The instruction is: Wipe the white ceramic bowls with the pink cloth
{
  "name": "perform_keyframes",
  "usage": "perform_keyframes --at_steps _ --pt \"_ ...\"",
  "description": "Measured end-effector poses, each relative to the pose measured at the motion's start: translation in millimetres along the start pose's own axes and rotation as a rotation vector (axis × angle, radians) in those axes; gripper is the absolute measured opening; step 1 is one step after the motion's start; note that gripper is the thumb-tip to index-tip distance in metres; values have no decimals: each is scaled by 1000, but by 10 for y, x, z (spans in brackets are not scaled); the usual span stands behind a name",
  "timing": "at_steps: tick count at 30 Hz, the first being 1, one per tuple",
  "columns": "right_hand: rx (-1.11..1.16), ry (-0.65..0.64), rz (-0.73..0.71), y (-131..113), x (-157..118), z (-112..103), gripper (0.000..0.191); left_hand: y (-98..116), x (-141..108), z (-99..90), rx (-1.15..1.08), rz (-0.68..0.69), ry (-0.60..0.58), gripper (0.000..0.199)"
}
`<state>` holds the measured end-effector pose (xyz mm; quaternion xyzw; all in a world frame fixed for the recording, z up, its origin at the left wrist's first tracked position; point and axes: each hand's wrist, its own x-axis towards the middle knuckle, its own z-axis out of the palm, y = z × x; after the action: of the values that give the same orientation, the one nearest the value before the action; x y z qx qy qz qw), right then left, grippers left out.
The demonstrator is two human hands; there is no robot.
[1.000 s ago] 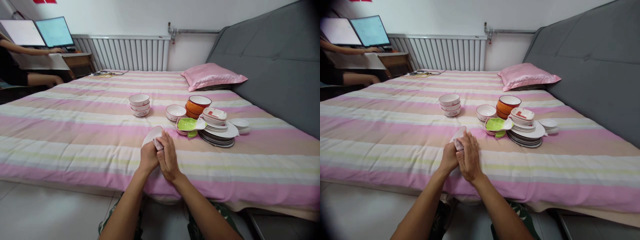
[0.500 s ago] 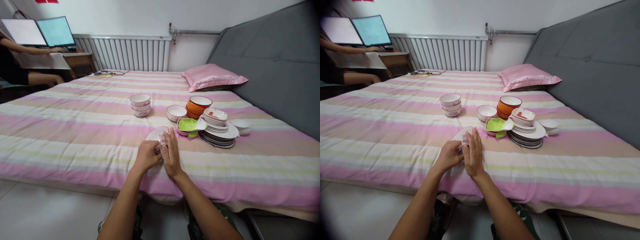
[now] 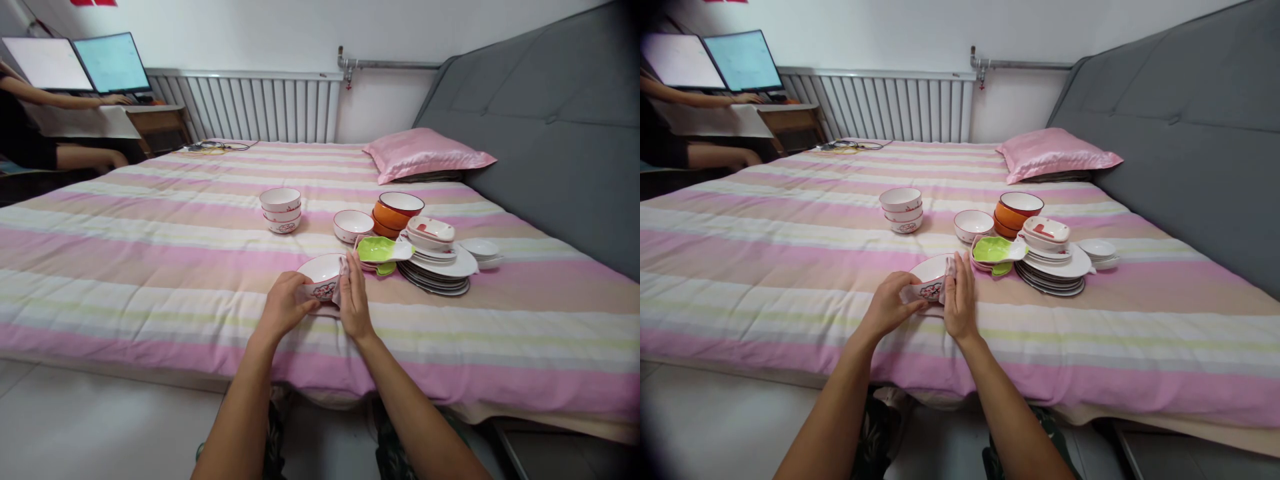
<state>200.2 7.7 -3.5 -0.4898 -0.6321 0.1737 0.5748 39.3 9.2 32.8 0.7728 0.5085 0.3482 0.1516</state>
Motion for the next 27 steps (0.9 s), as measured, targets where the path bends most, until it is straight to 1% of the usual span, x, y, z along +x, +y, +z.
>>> perform_keyframes --at_steps 4,7,12,17,20,23,27 --pt "-56 -17 -29 6 -18 6 50 -5 -10 7 -45 4 -24 25" --pt "-112 -32 -59 -1 -49 19 53 -13 -14 23 -40 2 -25 24" --pt "-233 -89 -141 -57 -98 30 59 -24 -22 12 -33 -5 -40 19" --pt "-306 -131 -229 -110 -117 21 58 32 -27 -23 -19 -17 -88 14" --pt "-316 -138 -268 -112 -120 23 57 89 -21 -14 -9 15 -101 12" --pt "-301 -129 -259 -105 -123 25 55 138 -11 9 -21 30 -106 7" --pt "-253 -111 -211 -111 -124 23 52 164 -11 15 -81 -58 -173 19"
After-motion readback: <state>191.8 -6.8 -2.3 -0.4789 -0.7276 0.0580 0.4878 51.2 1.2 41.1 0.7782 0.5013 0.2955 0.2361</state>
